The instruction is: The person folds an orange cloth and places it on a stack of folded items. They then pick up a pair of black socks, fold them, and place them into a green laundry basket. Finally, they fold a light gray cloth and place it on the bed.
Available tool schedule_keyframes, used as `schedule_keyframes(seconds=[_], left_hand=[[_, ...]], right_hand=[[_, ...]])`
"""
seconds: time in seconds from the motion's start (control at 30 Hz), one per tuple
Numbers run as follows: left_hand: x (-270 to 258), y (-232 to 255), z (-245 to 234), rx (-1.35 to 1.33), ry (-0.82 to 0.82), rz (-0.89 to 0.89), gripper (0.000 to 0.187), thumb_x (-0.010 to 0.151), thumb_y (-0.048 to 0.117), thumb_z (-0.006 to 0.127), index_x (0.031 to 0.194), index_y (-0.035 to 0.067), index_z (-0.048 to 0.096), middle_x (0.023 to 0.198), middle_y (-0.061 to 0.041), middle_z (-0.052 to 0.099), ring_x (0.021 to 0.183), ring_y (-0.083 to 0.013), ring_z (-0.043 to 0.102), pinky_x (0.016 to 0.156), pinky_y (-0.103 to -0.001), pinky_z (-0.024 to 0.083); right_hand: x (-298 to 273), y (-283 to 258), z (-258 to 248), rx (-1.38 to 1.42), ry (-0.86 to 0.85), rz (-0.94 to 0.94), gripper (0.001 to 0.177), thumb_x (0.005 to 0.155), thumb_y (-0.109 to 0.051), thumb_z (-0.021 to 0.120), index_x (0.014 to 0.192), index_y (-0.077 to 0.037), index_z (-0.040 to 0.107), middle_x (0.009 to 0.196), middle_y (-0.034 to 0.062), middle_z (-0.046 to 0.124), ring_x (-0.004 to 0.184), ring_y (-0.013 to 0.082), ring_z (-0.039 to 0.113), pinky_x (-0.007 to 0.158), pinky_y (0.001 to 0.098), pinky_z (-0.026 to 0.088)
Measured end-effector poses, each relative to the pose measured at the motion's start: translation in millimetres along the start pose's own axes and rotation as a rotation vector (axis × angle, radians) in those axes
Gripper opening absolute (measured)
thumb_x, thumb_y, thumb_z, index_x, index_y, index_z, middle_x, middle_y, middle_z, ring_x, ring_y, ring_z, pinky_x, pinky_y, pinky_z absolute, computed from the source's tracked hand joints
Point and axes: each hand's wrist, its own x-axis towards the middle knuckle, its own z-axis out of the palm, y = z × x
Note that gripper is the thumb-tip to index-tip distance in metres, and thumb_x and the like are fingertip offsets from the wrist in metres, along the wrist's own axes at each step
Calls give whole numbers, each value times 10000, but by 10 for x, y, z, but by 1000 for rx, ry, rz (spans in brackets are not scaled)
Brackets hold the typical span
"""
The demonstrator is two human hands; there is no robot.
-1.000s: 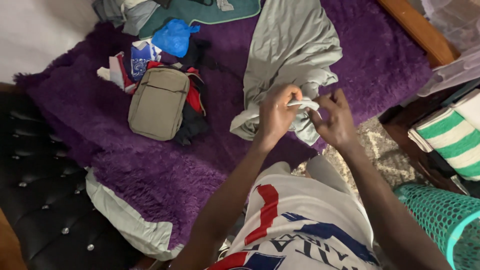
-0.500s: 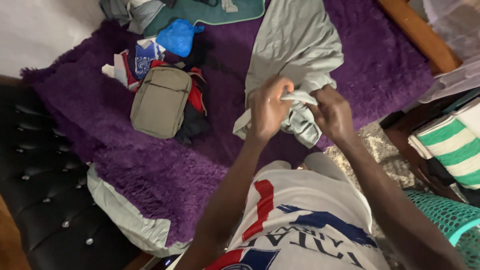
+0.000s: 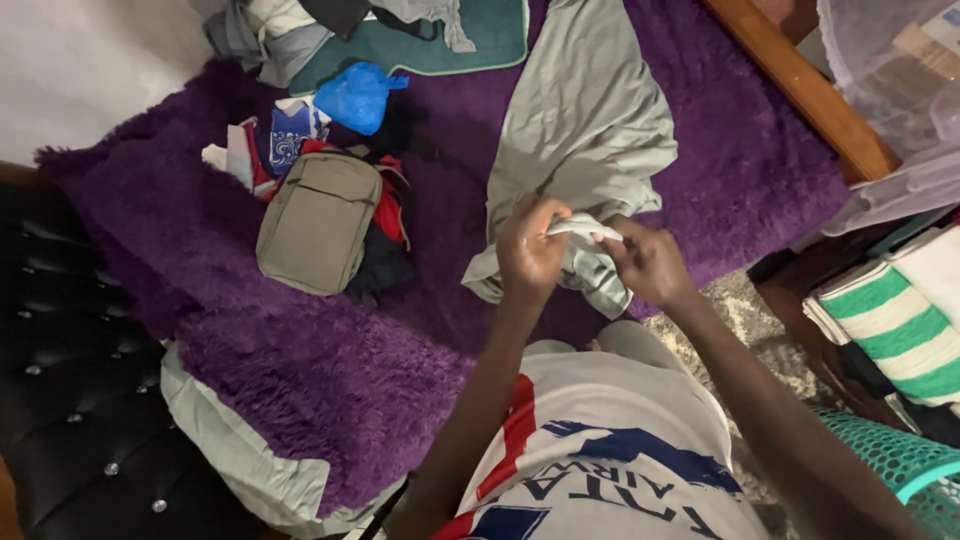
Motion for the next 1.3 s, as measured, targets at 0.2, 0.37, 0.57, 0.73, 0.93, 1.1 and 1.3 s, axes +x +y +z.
schedule_keyframes(seconds=[0.2,0.37,0.57,0.73,0.93,1.1,1.3], left_hand=[[123,-172,-13,-208,173,278,249,808,-135,689,1014,-67,567,894,-137,622,789,-253,599,704,-385,498],[110,-168,-184,-153,165,35,197,794,-163,679,936,-51,602,859,-117,579,768,-211,578,679,-352,481],[141,-97,-309,-100,109,-31,167,794,-151,661,913,-48,602,843,-101,554,758,-191,565,678,-310,467],[225,-234,-571,-105,181,116,166,801,-129,641,913,-14,600,860,-75,553,796,-175,546,721,-316,443],[374,-367,-910,159,330,40,171,863,-59,753,965,-16,623,831,-84,540,725,-217,454,664,-340,391],[516,-357,-671,172,158,92,156,930,-8,765,1052,21,672,957,-104,627,886,-259,621,801,-369,496],[480,-42,-236,15,-89,186,694,757,171,875,1358,-3,575,1303,-176,614,1209,-324,597,1012,-424,486]], right_hand=[[270,355,-90,-188,252,-442,157,1050,-127,598,1119,-45,713,1009,140,745,768,246,724,676,387,607],[479,704,-151,-289,120,-325,166,997,-165,637,1114,-102,738,977,106,768,608,177,694,485,306,583],[565,1722,33,-229,-162,-34,287,1089,-248,510,1149,-131,765,838,82,779,547,132,652,489,264,529],[513,1421,-161,-149,-305,337,324,1083,-296,478,1248,-143,712,987,143,768,621,193,630,546,326,540],[504,-193,-1644,118,243,-132,56,957,-16,672,1011,-32,674,1249,197,703,1089,224,730,758,335,619],[368,-943,-1765,-157,355,-582,60,1055,15,719,1106,-9,698,1134,179,714,977,230,730,757,294,648],[330,-845,-971,33,83,-470,444,817,145,554,1170,-57,731,1258,171,712,1034,243,746,650,294,625]])
